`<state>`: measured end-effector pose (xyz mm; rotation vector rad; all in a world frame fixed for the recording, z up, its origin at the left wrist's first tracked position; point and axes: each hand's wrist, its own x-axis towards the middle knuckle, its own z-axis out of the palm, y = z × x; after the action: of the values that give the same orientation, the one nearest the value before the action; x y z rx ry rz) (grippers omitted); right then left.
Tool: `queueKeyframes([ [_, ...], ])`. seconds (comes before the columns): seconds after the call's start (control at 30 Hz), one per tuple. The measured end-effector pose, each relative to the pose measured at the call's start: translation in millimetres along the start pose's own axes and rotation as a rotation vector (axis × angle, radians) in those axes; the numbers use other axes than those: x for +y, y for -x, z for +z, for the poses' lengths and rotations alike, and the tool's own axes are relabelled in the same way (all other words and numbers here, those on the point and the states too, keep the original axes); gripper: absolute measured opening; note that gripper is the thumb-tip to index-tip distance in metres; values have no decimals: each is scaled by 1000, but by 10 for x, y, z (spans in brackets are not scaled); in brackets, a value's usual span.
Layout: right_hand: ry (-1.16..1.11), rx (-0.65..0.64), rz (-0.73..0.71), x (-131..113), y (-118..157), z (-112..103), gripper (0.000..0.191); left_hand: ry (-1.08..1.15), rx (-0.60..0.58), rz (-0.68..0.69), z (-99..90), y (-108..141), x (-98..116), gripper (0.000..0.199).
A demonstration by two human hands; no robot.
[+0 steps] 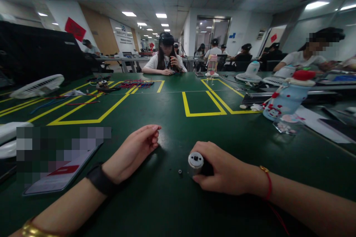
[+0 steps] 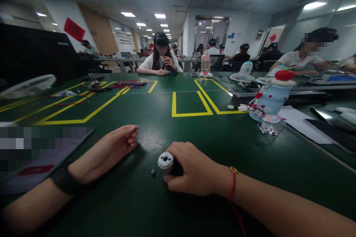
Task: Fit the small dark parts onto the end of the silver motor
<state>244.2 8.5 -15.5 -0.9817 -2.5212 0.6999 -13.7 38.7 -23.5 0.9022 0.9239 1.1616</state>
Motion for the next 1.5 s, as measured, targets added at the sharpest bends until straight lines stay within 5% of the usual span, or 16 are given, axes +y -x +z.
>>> queueKeyframes([
  [0.23,-1,-2,2,-3,-12,-8,29,-123,-20,4,17,24,-25,15],
  [0.43,2,5,-19,16,-10,2,30,-834,-331,76,106,111,22,14],
  [0.67,10,11,-23,8,-7,12,28,-1156,-536,242,186,223,76,16],
  [1.2,7,14,-28,4,-12,19,28,-1147,-553,314,205,223,17,7],
  [1.5,23,11,-27,7,-23,15,29,-1080,-391,371,284,243,74,12],
])
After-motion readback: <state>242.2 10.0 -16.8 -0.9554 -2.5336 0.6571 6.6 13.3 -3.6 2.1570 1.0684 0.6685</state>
